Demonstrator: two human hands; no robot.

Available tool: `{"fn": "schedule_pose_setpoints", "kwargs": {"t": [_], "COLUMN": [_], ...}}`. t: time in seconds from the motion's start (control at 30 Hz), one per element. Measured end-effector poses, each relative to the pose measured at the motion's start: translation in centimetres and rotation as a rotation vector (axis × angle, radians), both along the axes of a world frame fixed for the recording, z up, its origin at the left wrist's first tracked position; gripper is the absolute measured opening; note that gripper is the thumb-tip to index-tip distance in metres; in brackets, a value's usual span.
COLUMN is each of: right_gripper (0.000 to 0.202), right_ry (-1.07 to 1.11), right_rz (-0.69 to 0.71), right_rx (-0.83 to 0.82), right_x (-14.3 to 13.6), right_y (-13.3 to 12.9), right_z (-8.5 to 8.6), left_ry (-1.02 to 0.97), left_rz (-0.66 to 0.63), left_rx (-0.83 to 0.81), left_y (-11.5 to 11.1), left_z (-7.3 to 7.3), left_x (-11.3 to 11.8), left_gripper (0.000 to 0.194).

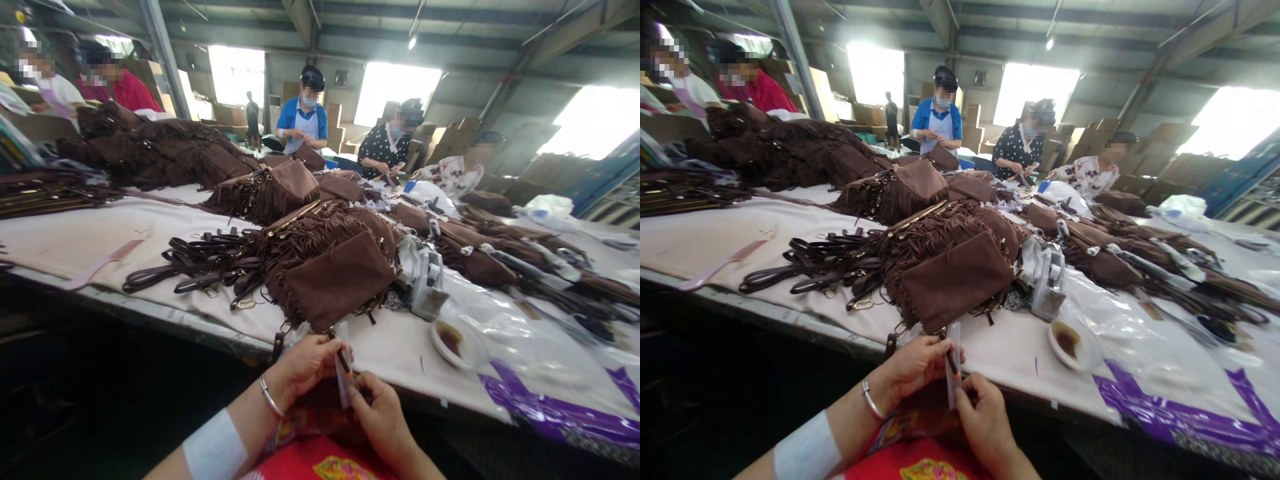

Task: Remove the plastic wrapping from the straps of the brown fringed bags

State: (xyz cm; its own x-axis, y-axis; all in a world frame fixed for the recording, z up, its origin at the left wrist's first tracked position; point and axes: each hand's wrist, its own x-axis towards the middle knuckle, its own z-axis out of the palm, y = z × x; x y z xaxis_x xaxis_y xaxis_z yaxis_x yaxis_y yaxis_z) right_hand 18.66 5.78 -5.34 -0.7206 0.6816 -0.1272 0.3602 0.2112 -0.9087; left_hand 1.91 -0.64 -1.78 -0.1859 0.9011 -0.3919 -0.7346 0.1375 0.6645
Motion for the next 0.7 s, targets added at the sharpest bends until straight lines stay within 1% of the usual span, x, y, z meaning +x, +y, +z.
{"fn": "schedule_pose_setpoints", "kwargs": {"t": [0.07,0.13,0.2,0.3,0.4,0.47,0.5,0.57,0.63,0.7], "right_gripper": [0.029,0.031,0.032,0.032,0.036,0.04,0.04,0.039,0.035,0.032], "right_ry": [0.0,0.002,0.006,0.019,0.017,-0.004,-0.016,-0.021,0.007,0.057], "right_rz": [-0.043,-0.067,-0.048,-0.013,-0.005,0.024,0.031,-0.006,-0.073,-0.117], "right_rx": [-0.104,-0.17,-0.138,0.005,0.045,0.018,0.002,-0.044,-0.116,-0.192], "right_x": [0.1,0.5,0.9,0.7,-1.3,-3.2,-4.1,-5.4,-5.8,-5.4], "right_y": [-0.3,-0.2,0.2,1.9,3.9,4.7,4.9,4.9,4.7,4.5], "right_z": [-0.4,-0.4,0.2,1.9,3.5,3.9,3.9,3.5,2.8,2.3], "left_ry": [0.028,0.051,0.075,0.114,0.141,0.158,0.167,0.193,0.221,0.249], "left_rz": [0.033,0.07,0.094,0.083,0.037,0.007,-0.002,0.005,0.032,0.049], "left_rx": [-0.015,-0.026,-0.028,-0.019,-0.006,0.006,0.007,-0.006,-0.027,-0.048], "left_y": [0.0,0.0,0.1,0.1,0.1,0.1,0.0,-0.1,-0.2,-0.2], "left_z": [-0.4,-0.8,-1.1,-1.1,-0.9,-0.8,-0.7,-0.7,-0.7,-0.8], "left_x": [0.0,0.1,0.2,0.4,0.6,0.6,0.6,0.6,0.5,0.6], "left_gripper": [0.023,0.023,0.024,0.027,0.031,0.033,0.034,0.032,0.028,0.026]}}
